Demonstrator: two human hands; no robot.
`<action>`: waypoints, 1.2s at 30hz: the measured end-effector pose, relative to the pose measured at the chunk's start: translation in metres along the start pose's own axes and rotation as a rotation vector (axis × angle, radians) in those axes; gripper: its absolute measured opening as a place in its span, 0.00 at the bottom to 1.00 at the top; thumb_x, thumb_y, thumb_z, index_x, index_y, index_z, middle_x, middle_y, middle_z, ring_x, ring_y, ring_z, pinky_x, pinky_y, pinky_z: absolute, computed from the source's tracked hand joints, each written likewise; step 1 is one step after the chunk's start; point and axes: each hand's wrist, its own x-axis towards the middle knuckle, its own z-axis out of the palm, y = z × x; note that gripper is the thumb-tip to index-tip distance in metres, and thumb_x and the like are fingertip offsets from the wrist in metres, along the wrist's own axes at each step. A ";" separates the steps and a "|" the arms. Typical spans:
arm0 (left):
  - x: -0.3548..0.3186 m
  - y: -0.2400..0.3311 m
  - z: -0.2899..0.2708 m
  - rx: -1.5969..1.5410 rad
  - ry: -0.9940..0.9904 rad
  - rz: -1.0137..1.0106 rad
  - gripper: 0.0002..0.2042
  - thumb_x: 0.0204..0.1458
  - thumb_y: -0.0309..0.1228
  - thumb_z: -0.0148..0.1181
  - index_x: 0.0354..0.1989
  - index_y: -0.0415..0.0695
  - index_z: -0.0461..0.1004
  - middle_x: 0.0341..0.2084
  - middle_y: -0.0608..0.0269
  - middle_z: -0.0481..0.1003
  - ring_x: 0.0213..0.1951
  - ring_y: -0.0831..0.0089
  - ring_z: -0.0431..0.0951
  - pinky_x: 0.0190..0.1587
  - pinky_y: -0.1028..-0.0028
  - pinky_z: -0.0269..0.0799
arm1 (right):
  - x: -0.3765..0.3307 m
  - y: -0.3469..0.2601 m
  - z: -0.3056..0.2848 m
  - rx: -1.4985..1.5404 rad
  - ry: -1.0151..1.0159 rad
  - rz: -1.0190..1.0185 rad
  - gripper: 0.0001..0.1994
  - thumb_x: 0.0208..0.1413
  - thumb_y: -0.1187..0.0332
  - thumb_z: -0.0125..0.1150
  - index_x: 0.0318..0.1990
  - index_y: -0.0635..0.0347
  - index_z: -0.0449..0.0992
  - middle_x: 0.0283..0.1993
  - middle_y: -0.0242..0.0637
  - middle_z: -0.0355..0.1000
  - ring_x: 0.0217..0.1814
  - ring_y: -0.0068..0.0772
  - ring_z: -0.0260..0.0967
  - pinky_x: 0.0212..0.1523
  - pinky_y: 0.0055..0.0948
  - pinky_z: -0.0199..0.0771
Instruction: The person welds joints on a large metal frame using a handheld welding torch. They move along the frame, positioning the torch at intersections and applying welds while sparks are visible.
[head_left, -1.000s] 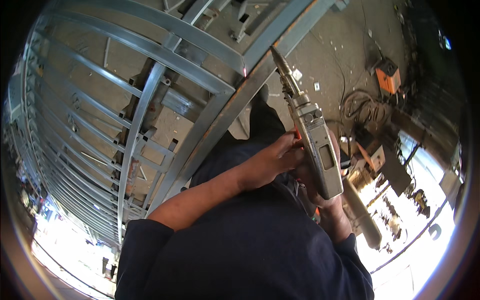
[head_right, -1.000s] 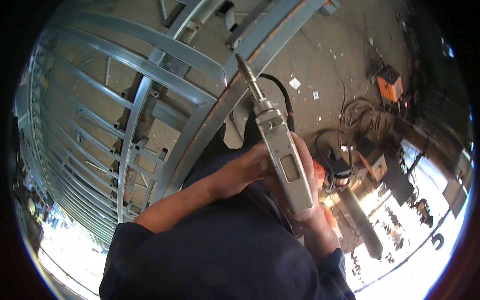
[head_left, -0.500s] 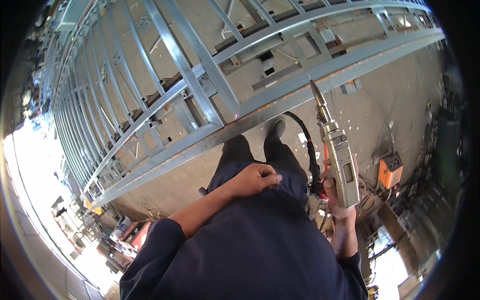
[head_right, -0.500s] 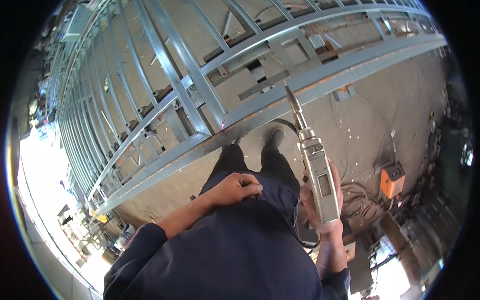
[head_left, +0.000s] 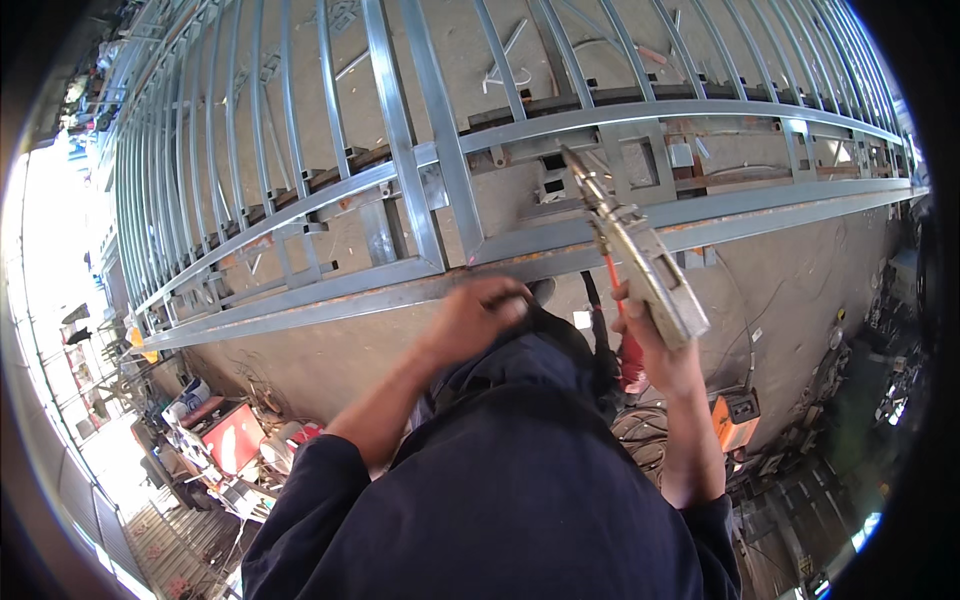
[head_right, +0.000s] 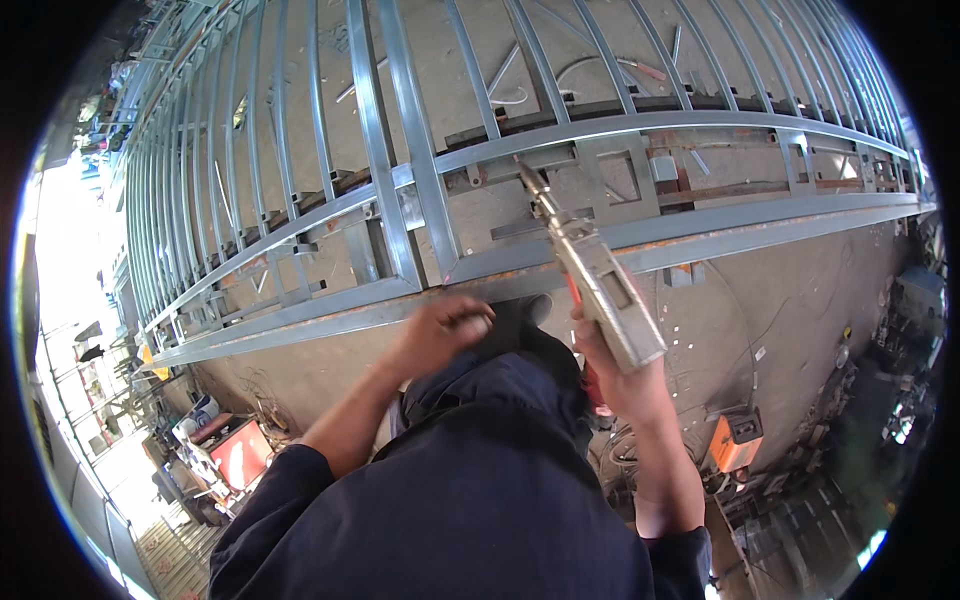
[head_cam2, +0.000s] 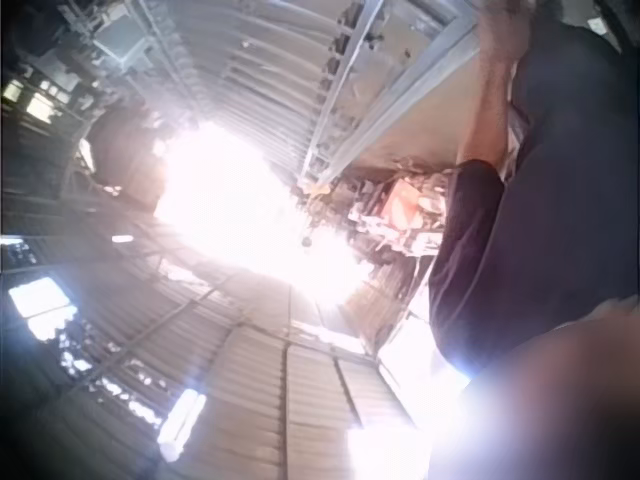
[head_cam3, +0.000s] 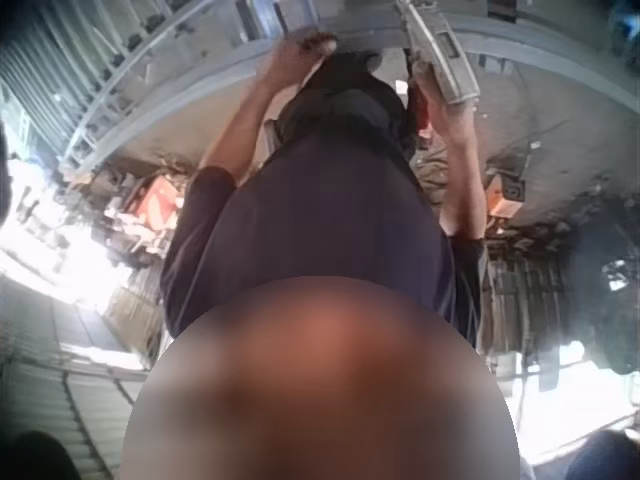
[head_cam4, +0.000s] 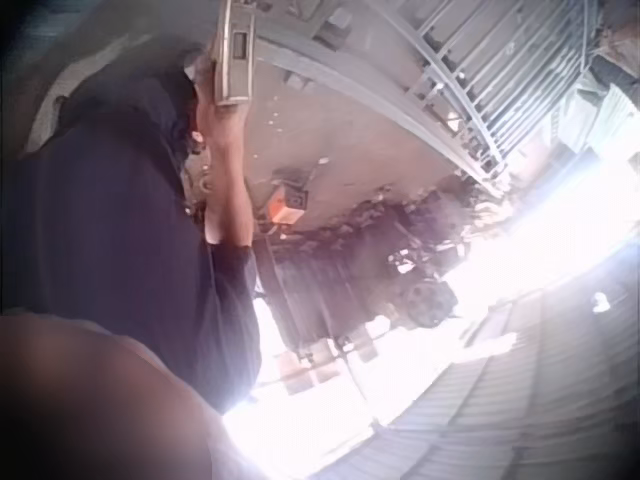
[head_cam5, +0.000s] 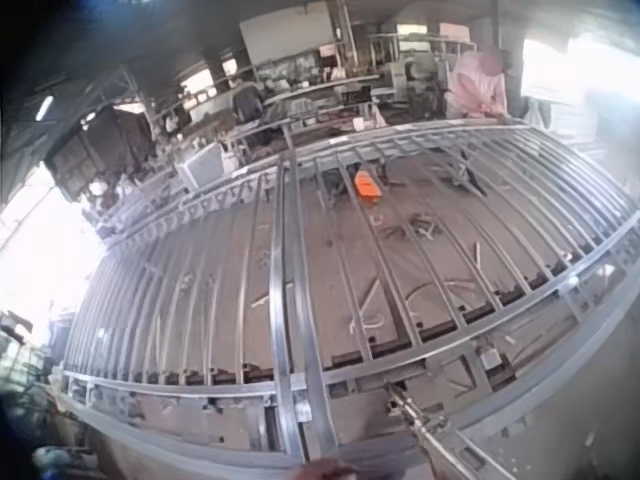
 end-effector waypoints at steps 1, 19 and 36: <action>0.014 0.012 -0.021 0.159 0.130 0.046 0.11 0.65 0.33 0.63 0.51 0.42 0.82 0.43 0.62 0.83 0.45 0.76 0.81 0.51 0.72 0.77 | 0.010 -0.002 0.005 0.022 -0.013 0.063 0.17 0.69 0.65 0.64 0.60 0.63 0.74 0.48 0.33 0.77 0.39 0.22 0.74 0.40 0.25 0.78; 0.340 0.131 -0.090 1.486 -0.639 0.351 0.18 0.47 0.44 0.77 0.37 0.44 0.83 0.34 0.57 0.84 0.41 0.55 0.84 0.41 0.53 0.78 | 0.135 0.049 0.059 0.152 -0.215 0.429 0.24 0.67 0.55 0.67 0.60 0.63 0.73 0.44 0.34 0.77 0.35 0.23 0.73 0.37 0.26 0.78; 0.343 0.132 -0.081 1.553 -0.630 0.314 0.19 0.47 0.44 0.77 0.42 0.44 0.85 0.37 0.58 0.85 0.44 0.55 0.85 0.44 0.54 0.81 | 0.140 0.053 0.079 0.169 -0.186 0.453 0.23 0.66 0.53 0.68 0.57 0.62 0.74 0.41 0.30 0.74 0.36 0.21 0.71 0.37 0.26 0.78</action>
